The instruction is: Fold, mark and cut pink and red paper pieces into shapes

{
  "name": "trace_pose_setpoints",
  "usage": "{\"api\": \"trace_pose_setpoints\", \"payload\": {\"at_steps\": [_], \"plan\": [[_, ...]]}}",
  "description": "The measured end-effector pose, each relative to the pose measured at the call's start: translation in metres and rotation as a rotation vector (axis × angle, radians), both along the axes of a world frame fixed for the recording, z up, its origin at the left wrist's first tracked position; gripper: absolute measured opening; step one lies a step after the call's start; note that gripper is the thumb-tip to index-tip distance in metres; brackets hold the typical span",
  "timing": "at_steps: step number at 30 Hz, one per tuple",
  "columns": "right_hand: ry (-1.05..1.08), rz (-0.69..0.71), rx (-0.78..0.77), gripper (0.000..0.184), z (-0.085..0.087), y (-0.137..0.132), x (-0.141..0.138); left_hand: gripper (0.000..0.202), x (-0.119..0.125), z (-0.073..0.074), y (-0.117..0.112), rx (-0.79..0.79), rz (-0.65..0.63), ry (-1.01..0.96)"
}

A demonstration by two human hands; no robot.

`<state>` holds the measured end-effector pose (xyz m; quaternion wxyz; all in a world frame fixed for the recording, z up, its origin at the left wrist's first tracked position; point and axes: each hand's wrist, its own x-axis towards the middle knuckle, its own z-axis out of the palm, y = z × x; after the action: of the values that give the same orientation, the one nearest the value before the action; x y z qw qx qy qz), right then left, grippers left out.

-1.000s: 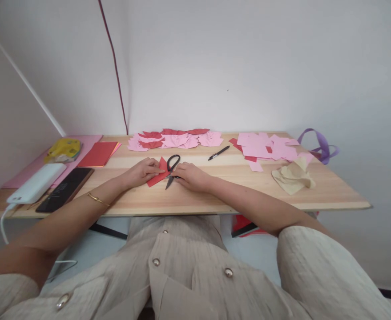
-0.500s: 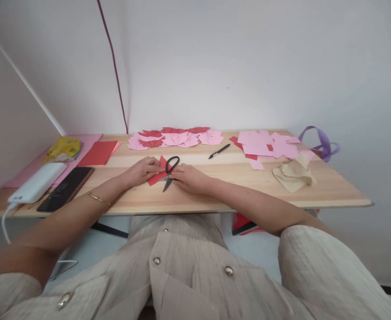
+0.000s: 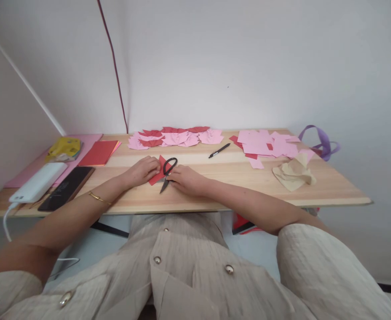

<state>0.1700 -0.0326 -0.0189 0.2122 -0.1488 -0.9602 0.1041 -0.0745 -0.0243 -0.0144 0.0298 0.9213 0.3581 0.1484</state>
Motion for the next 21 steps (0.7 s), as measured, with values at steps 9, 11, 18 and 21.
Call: {"api": "trace_pose_setpoints", "payload": {"at_steps": [9, 11, 18, 21], "plan": [[-0.009, 0.036, 0.025, 0.028, 0.004, -0.015, -0.007, 0.022, 0.001, 0.002, -0.001, 0.033, 0.005, 0.085], [-0.014, 0.060, 0.014, 0.029, 0.007, -0.021, -0.001, 0.023, 0.001, 0.002, -0.002, 0.026, 0.013, 0.074], [0.063, -0.259, 0.090, 0.028, 0.025, 0.006, 0.077, 0.032, -0.007, 0.000, -0.004, -0.047, 0.110, -0.184], [0.035, -0.578, 0.147, 0.026, 0.025, 0.032, 0.136, 0.037, -0.011, 0.001, -0.003, -0.056, 0.198, -0.280]]}}
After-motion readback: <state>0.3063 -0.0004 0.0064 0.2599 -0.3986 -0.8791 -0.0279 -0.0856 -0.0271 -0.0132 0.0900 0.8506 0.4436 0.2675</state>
